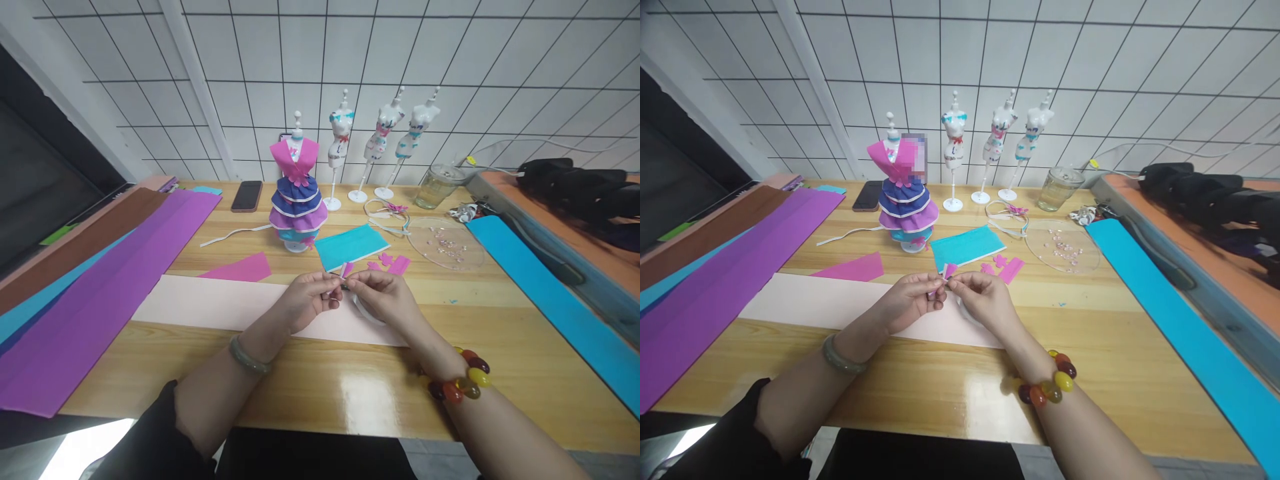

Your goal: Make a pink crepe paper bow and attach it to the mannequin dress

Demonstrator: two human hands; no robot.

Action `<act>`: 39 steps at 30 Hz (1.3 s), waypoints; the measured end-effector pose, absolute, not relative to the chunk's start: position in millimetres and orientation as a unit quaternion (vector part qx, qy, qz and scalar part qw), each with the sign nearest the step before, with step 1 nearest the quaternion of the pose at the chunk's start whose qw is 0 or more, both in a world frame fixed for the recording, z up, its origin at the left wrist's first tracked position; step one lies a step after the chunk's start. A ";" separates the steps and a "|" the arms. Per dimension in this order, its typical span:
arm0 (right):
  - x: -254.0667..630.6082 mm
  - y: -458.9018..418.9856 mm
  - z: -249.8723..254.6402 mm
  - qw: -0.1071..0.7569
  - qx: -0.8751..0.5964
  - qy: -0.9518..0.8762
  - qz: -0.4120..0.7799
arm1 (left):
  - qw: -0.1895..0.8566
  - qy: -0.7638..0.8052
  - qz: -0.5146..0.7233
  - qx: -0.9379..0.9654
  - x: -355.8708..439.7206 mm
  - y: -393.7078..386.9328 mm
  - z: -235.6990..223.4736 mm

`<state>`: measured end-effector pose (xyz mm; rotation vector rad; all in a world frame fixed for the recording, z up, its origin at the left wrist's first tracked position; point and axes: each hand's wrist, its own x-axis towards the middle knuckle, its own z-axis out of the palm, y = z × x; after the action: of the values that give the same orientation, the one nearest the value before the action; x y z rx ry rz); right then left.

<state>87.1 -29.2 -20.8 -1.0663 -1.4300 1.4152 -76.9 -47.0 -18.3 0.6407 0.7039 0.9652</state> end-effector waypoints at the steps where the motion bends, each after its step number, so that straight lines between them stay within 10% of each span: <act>1: 87.0 -29.0 -20.6 0.424 -0.419 -0.554 0.581 | 0.782 0.325 0.441 0.297 -77.1 -47.1 -18.7; 39: 88.6 -28.6 -19.0 0.430 -0.369 -0.565 0.599 | 0.805 0.318 0.403 0.297 -80.7 -48.2 -14.6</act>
<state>88.6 -28.6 -19.0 -0.9213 -1.4106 1.4941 -80.7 -48.2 -14.6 0.6364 0.6802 0.8624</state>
